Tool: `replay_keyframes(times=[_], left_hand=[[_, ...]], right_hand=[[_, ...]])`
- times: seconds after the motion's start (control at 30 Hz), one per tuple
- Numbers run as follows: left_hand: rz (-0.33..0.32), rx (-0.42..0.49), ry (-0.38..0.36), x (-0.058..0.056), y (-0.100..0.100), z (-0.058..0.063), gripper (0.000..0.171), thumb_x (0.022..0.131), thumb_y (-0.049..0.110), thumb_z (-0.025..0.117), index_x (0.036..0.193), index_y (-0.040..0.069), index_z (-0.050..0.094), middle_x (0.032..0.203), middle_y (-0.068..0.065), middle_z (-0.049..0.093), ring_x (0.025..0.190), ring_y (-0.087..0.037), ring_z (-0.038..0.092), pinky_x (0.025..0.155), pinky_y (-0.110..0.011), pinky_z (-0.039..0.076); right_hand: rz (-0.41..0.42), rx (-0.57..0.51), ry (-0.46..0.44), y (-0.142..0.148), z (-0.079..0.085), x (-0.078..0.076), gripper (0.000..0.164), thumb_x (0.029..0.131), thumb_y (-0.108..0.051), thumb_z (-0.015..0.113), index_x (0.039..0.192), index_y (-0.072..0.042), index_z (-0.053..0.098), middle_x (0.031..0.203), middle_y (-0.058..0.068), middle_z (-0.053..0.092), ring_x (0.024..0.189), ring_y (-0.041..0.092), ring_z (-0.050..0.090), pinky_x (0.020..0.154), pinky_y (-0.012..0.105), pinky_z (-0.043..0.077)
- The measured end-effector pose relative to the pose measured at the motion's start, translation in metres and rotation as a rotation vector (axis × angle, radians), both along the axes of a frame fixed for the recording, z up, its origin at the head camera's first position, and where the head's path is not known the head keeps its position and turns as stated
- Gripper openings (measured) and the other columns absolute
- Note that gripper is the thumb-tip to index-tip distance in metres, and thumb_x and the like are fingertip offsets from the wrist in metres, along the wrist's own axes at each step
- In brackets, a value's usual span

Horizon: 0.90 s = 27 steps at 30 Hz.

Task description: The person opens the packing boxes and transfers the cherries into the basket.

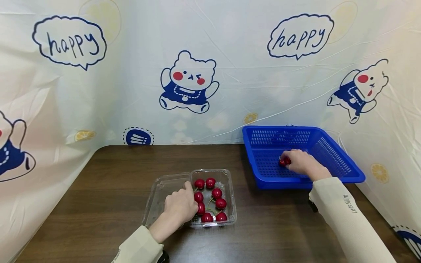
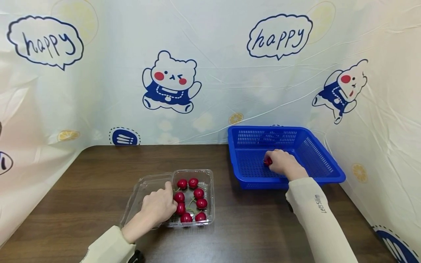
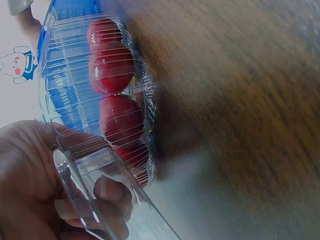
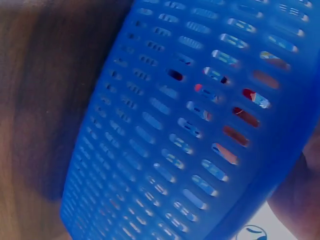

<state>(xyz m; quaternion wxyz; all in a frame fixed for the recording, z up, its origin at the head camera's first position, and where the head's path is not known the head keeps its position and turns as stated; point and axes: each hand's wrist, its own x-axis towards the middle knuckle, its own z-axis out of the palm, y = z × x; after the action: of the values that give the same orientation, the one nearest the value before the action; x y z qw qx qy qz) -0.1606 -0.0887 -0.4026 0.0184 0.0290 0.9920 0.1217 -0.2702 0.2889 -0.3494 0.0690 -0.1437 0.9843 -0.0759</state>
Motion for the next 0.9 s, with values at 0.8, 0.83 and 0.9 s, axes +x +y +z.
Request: replay_keyframes(times=[0.8,0.83,0.9], left_hand=[[0.006,-0.001,0.005,0.000,0.000,0.000,0.036,0.077,0.020,0.063,0.101,-0.001,0.046,0.071,-0.018,0.068,0.058,-0.034,0.063,0.049,-0.047,0.049],[0.008,0.000,0.004,0.000,0.000,0.000,0.036,0.077,0.020,0.063,0.101,-0.001,0.046,0.072,-0.018,0.068,0.058,-0.034,0.063,0.049,-0.047,0.049],[0.009,0.002,0.004,0.000,0.000,0.000,0.036,0.077,0.019,0.063,0.101,-0.001,0.046,0.072,-0.018,0.068,0.058,-0.034,0.063,0.050,-0.047,0.049]], right_hand=[[-0.009,0.018,-0.077,0.000,-0.011,-0.004,0.035,0.087,-0.006,0.062,0.122,-0.001,0.062,0.116,0.029,0.065,0.101,0.043,0.060,0.088,0.066,0.047],[-0.009,0.018,-0.079,0.000,-0.011,-0.004,0.035,0.088,-0.006,0.062,0.122,-0.001,0.062,0.116,0.029,0.065,0.100,0.042,0.061,0.088,0.066,0.047],[-0.008,0.019,-0.083,0.000,-0.012,-0.005,0.035,0.088,-0.008,0.062,0.123,-0.001,0.061,0.117,0.029,0.065,0.100,0.042,0.061,0.088,0.066,0.047]])
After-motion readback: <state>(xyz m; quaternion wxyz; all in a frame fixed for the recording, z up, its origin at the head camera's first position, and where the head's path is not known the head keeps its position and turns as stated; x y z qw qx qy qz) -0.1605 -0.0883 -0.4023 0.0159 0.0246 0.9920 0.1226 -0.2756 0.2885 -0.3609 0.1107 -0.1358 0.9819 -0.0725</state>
